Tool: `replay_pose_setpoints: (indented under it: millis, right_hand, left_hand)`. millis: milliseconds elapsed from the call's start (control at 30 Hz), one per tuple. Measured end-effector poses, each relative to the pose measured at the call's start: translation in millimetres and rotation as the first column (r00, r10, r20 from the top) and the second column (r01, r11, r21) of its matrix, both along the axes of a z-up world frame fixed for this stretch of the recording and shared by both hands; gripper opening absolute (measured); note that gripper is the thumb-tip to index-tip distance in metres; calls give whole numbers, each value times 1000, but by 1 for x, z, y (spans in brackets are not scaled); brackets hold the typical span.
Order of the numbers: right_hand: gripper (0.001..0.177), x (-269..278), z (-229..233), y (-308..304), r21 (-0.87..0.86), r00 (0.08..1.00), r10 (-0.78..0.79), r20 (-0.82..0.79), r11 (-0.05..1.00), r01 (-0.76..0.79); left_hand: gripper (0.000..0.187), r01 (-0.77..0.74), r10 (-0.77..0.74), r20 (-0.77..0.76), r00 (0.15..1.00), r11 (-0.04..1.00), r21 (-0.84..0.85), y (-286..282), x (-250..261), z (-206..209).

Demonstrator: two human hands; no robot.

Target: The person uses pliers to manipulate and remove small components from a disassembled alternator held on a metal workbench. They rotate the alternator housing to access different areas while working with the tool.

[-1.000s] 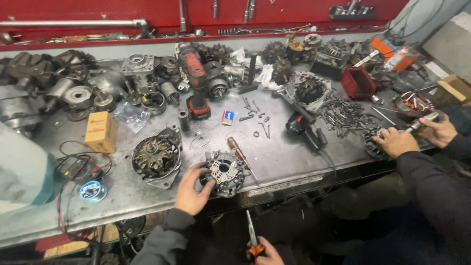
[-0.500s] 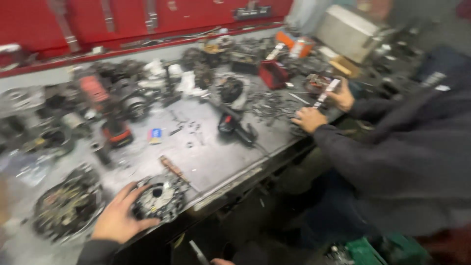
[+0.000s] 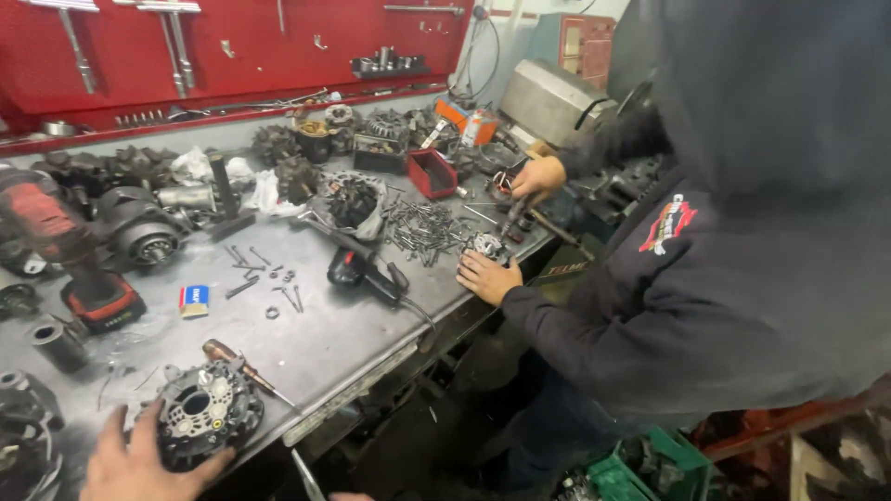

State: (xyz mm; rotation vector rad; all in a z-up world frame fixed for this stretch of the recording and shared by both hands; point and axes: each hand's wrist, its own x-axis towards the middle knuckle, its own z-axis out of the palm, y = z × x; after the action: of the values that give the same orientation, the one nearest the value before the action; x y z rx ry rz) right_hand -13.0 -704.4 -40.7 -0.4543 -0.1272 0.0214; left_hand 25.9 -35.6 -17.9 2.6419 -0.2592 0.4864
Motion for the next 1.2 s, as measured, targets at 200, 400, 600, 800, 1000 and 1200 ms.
replay_pose_setpoints:
  millis: [200, 400, 600, 800, 1000, 1200]
  right_hand:
    - [111, 14, -28, -29, -107, 995, 8, 99, 994, 2]
    - [48, -114, -177, 430, -848, 992, 21, -128, 517, -120]
    - [44, -122, 33, 453, -996, 965, -256, 50, 57, 67]
    - [41, -111, 79, 456, -934, 953, -215, 214, -330, 136]
    - [41, -103, 80, 451, -797, 935, -168, 312, -581, 162]
    - [42, -112, 75, 450, -779, 931, -145, 335, -599, 188]
  left_hand:
    - [110, 441, -444, -56, 894, 896, -56, 27, 50, -17]
    - [105, 248, -246, 34, 969, 968, -35, 11, 15, -13]
    - [92, 179, -176, 33, 984, 973, -143, -27, -36, 34]
    - [87, 331, -338, 16, 941, 910, -252, 13, -27, 35]
    - [75, 459, -475, 71, 877, 786, -415, 38, -9, 17]
    - [59, 498, -518, 67, 853, 768, -403, 48, 2, 15]
